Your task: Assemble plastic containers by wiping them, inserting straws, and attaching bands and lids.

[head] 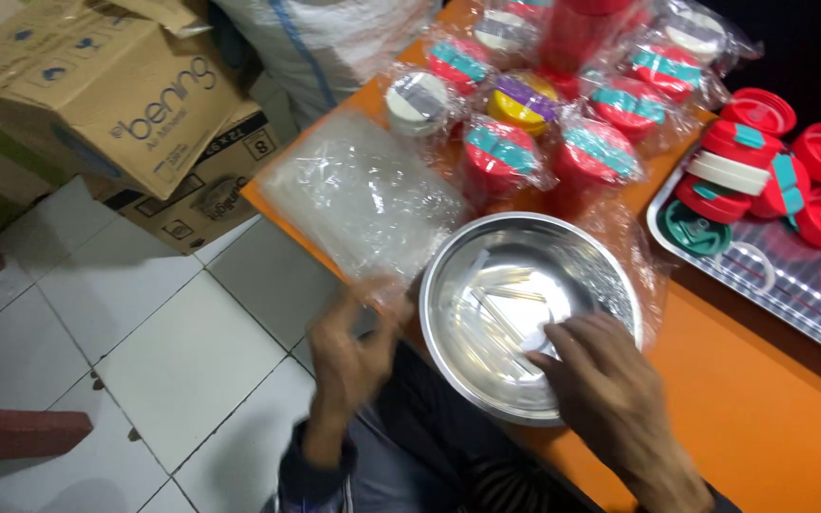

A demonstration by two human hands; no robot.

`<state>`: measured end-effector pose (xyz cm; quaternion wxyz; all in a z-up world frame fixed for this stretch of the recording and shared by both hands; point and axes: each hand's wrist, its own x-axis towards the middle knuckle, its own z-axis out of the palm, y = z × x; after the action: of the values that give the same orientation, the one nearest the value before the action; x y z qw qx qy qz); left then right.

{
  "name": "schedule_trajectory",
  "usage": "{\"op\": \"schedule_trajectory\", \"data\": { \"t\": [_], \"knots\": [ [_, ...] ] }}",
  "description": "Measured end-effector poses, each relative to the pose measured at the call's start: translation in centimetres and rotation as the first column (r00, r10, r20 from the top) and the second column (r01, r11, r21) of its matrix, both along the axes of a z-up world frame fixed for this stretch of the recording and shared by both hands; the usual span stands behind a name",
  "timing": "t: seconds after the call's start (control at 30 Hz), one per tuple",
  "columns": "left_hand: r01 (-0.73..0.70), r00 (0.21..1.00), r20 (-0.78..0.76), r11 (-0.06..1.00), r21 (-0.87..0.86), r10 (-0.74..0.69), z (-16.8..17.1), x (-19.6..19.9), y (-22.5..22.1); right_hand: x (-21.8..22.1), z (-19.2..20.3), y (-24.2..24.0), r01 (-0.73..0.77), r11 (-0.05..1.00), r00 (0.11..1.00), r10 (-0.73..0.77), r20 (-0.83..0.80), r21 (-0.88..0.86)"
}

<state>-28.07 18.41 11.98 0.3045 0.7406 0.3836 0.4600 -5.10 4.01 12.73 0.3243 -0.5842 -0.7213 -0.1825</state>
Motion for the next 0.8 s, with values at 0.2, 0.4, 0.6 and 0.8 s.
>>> {"op": "schedule_trajectory", "data": {
  "t": [0.2, 0.4, 0.6, 0.8],
  "knots": [
    [-0.498, 0.864, 0.09, 0.816, 0.294, 0.495, -8.3, -0.9, 17.1, -5.1, -3.6, 12.6, -0.025, 0.944, 0.995, 0.056, 0.083, -0.328],
    [-0.606, 0.679, -0.149, 0.664, 0.439, 0.719, -11.8, -0.5, 23.7, -8.1, -5.9, 18.8, 0.209, 0.802, 0.945, -0.018, 0.327, -0.56],
    [-0.536, 0.729, -0.142, 0.688, 0.49, 0.669, -12.1, 0.0, 24.4, -8.3, -7.2, 20.0, 0.223, 0.752, 0.965, -0.081, 0.249, -0.62],
    [-0.433, 0.89, 0.259, 0.872, 0.228, 0.374, -10.0, 1.4, 22.9, -7.3, -8.1, 19.6, 0.218, 0.809, 0.966, -0.098, 0.241, -0.546]
  ]
}}
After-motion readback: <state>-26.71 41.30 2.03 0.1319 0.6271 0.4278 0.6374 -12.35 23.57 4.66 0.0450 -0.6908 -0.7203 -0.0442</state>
